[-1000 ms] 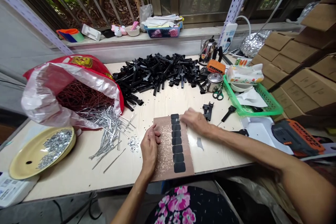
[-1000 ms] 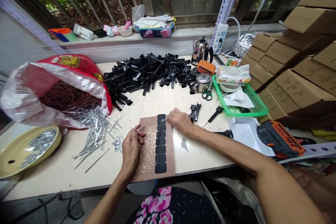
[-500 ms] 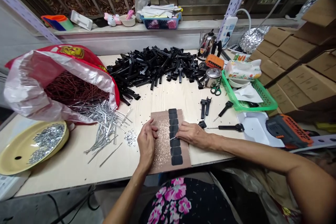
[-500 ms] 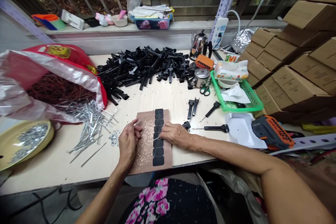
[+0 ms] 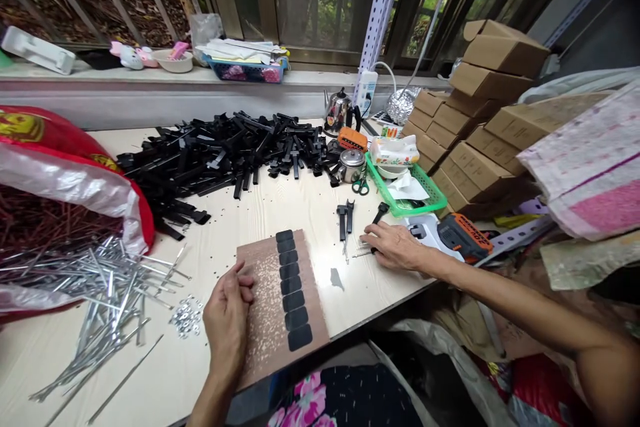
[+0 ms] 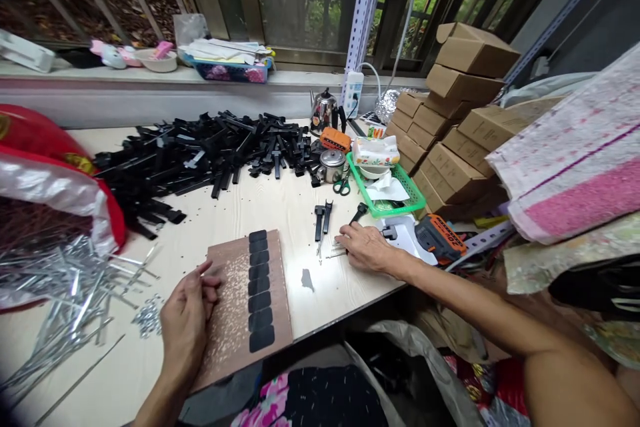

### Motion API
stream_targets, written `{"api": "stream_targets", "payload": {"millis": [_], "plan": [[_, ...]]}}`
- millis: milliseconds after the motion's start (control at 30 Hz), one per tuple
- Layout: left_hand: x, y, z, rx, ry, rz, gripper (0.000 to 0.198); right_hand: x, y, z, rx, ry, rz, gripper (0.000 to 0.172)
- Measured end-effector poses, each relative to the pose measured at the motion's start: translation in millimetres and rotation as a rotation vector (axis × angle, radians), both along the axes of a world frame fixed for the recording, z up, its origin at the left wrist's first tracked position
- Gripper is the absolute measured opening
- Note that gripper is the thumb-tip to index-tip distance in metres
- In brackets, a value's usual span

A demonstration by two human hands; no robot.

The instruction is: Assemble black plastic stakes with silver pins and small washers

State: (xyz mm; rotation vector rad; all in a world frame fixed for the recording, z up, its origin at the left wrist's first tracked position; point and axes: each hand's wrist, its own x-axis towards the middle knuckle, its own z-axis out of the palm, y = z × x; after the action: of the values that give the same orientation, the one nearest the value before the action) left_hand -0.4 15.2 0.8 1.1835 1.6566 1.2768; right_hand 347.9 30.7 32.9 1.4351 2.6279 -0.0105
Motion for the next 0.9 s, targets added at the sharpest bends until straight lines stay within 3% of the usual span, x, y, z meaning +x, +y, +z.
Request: {"api": "stream_targets", "payload": {"millis": [133, 300, 433, 700, 900], "plan": [[2.6, -1.3, 2.9, 0.017, 0.015, 0.024, 0.044, -7.7, 0.0, -19.0, 0.013, -0.131, 0.053, 0.032], [1.6, -0.9, 1.7, -0.002, 0.010, 0.026, 0.042, -16.0, 7.9, -37.2, 0.107, -0.218, -0.014, 0.028], [0.1, -0.5, -0.9, -0.005, 0.010, 0.027, 0.041, -10.1, 20.6, -27.3, 0.094, -0.272, -0.066, 0.028], [-1.4, -0.4, -3.5, 0.016, 0.000, 0.029, 0.044, -4.5, 32.6, -3.4, 0.091, -0.196, 0.098, 0.018], [1.7, -3.0, 0.7, 0.008, -0.003, 0.027, 0.047, -38.6, 34.6, -13.0, 0.253, -0.096, 0.247, 0.027]]}}
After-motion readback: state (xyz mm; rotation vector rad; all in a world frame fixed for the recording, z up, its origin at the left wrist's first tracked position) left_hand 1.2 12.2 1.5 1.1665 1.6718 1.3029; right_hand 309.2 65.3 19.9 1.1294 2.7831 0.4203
